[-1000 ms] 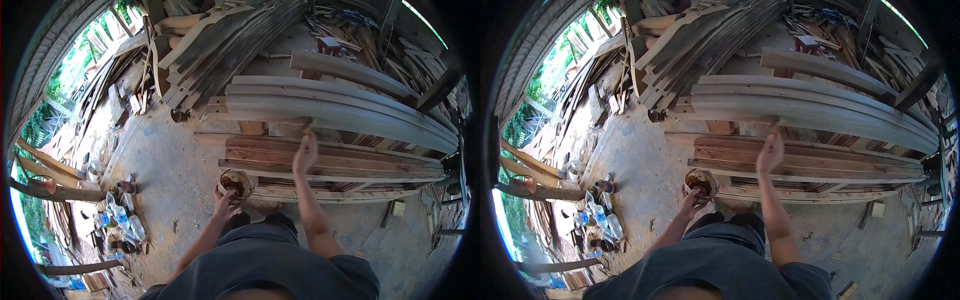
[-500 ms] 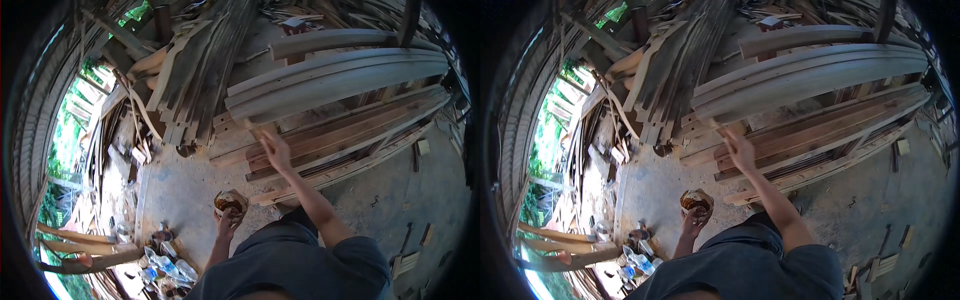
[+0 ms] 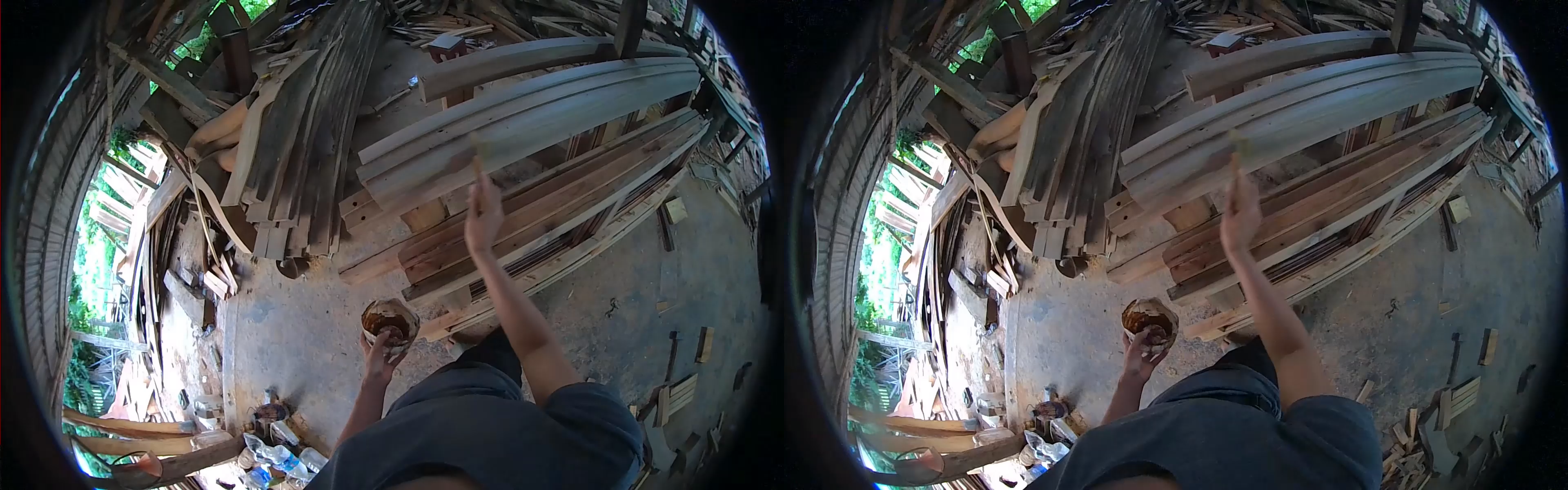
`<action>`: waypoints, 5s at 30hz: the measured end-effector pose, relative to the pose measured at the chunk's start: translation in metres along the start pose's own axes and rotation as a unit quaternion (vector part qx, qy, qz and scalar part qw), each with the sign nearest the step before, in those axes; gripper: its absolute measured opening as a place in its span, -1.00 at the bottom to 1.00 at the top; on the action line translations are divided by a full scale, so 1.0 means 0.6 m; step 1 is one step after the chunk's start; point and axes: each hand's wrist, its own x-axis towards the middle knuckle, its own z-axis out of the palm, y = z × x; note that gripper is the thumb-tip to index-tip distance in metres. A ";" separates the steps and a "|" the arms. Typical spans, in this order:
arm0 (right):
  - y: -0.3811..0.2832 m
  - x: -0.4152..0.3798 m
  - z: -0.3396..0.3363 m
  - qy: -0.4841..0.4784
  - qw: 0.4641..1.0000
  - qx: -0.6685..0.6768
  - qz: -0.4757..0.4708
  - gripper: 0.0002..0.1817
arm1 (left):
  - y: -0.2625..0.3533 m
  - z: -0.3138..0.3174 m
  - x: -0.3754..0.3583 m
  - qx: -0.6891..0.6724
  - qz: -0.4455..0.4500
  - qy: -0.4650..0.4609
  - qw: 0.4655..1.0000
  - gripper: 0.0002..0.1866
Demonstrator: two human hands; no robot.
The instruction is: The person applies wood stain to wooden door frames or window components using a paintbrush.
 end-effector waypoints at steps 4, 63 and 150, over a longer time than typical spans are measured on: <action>-0.082 -0.117 0.042 -0.158 0.987 0.033 -0.003 -0.60 | -0.013 -0.042 0.003 -0.008 -0.003 0.000 1.000 -0.05; -0.105 -0.284 -0.677 -0.618 0.781 -0.075 -0.042 -0.72 | -0.482 0.132 -0.273 0.092 0.025 -0.032 0.995 -0.12; 0.237 -0.343 -0.247 -0.269 0.962 -0.030 0.030 -0.62 | -0.532 -0.042 -0.131 0.014 -0.162 0.104 0.981 -0.06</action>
